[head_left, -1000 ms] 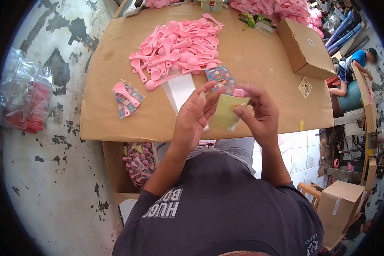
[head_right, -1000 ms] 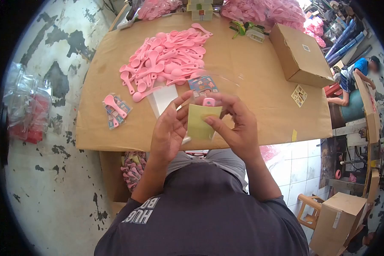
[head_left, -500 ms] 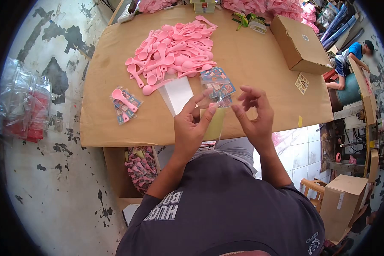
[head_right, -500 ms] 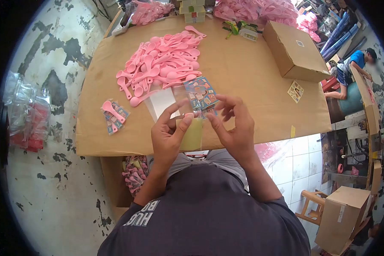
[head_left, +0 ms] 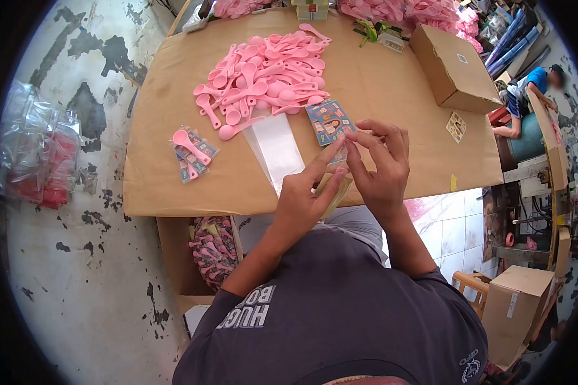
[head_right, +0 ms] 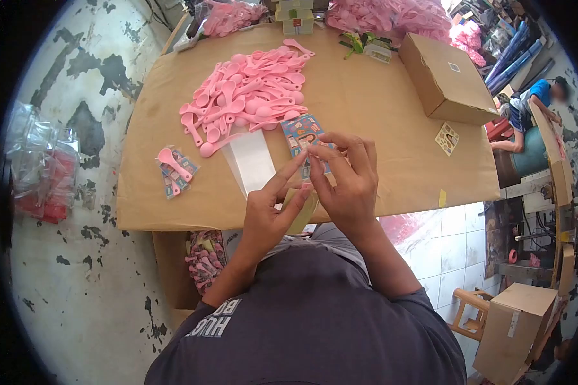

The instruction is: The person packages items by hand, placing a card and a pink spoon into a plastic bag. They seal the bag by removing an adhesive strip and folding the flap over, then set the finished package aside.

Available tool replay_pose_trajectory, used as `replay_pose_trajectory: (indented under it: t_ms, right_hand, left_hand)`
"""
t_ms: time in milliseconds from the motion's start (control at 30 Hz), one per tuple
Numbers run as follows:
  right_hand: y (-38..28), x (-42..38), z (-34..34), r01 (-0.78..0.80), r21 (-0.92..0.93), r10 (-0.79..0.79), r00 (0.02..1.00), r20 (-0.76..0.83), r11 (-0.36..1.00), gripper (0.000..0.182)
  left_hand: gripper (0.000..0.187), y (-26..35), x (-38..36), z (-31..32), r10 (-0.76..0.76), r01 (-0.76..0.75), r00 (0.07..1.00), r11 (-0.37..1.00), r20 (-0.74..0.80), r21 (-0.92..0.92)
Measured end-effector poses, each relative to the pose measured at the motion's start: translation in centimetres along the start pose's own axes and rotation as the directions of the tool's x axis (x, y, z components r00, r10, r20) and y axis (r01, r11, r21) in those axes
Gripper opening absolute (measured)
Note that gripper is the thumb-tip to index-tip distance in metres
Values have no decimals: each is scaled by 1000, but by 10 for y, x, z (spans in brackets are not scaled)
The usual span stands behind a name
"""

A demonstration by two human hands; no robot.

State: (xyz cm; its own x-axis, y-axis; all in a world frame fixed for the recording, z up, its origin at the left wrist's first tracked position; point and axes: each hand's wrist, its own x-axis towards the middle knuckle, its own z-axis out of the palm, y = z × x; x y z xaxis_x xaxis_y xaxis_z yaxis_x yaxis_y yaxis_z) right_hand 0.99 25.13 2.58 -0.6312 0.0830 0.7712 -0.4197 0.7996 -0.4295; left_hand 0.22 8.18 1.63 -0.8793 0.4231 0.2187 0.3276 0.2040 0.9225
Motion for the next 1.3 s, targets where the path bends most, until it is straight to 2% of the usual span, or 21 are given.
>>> replay_pose_trajectory:
  t_ms: [100, 233, 300, 367, 433, 500, 533, 567, 600, 633, 667, 767, 900, 1000, 1067, 1133, 1167, 1200, 1233, 1267, 1300]
  right_hand:
    - [2, 4, -4, 5, 3, -5, 1000, -2, 1000, 21]
    - [10, 6, -5, -7, 25, 7, 1000, -5, 1000, 18]
    - [13, 7, -8, -132, 154, 133, 991, 4, 979, 16]
    - [25, 9, -11, -192, 218, 208, 977, -55, 957, 15]
    - [38, 12, -16, -244, 284, 282, 954, -104, 927, 14]
    - [45, 15, -22, -289, 556, 429, 893, -137, 779, 13]
    - [44, 15, -27, -248, 426, 322, 941, -109, 870, 14]
    - [39, 15, -29, -248, 422, 320, 941, -109, 872, 14]
    - [29, 16, -30, -176, 288, 195, 980, -39, 941, 16]
    - [19, 15, -28, -83, 158, 76, 996, 50, 984, 18]
    - [13, 11, -22, -96, 188, 83, 994, 73, 977, 22]
    - [2, 8, -10, 30, 26, -31, 998, 59, 999, 23]
    - [3, 7, -2, 79, -35, -78, 997, 15, 996, 22]
    - [0, 8, -3, 80, -20, -80, 997, 22, 997, 19]
    - [3, 9, -4, 79, 0, -79, 997, 12, 997, 18]
    - [6, 10, -7, 77, 18, -77, 997, 1, 997, 18]
    - [8, 11, -9, 3, 54, -2, 1000, -27, 999, 19]
    - [11, 11, -13, -70, 91, 75, 996, -53, 993, 20]
    - [17, 12, -17, -71, 90, 76, 996, -55, 993, 20]
    - [26, 14, -21, -117, 173, 134, 987, -92, 978, 19]
    - [34, 16, -27, -155, 256, 192, 973, -127, 954, 17]
  left_hand:
    - [60, -2, 2, 4, 85, -85, 996, 994, -8, -67]
    - [60, 4, 4, -1, -15, 14, 997, 1000, 81, 16]
    - [60, 4, 5, -2, -43, 40, 993, 999, 107, 32]
    - [59, 5, 6, -3, -114, 130, 984, 985, 137, -115]
    - [59, -7, 5, -4, -114, 133, 984, 980, 137, -145]
    - [59, -11, 3, -7, -115, 138, 984, 975, 135, -174]
    - [58, -11, 3, -8, -129, 148, 984, 976, 123, -158]
    - [58, -11, 3, -8, -141, 157, 984, 977, 112, -142]
    - [58, -11, 3, -6, -139, 155, 984, 977, 113, -147]
    - [57, -10, 3, -3, -112, 128, 991, 961, 79, -244]
    - [57, -10, 3, -1, -88, 97, 995, 936, 41, -338]
    - [56, -9, 1, -3, -78, 94, 995, 941, 60, -326]
    - [55, -2, -1, -5, -78, 106, 993, 931, 92, -350]
    - [56, -5, -2, -5, -33, 53, 997, 946, 69, -321]
    - [55, -2, -2, -11, -89, 110, 986, 983, 144, -147]
    - [54, 6, -2, -14, -109, 129, 981, 984, 159, -120]
    - [53, 9, -1, -14, -132, 149, 976, 984, 173, -93]
    - [53, 5, -2, -10, -130, 148, 976, 985, 176, -92]
    - [53, -2, -2, -2, -81, 105, 990, 971, 115, -214]
    - [52, -6, -3, 2, -40, 54, 998, 943, 49, -329]
    - [52, -6, -3, 2, -37, 52, 998, 943, 52, -328]
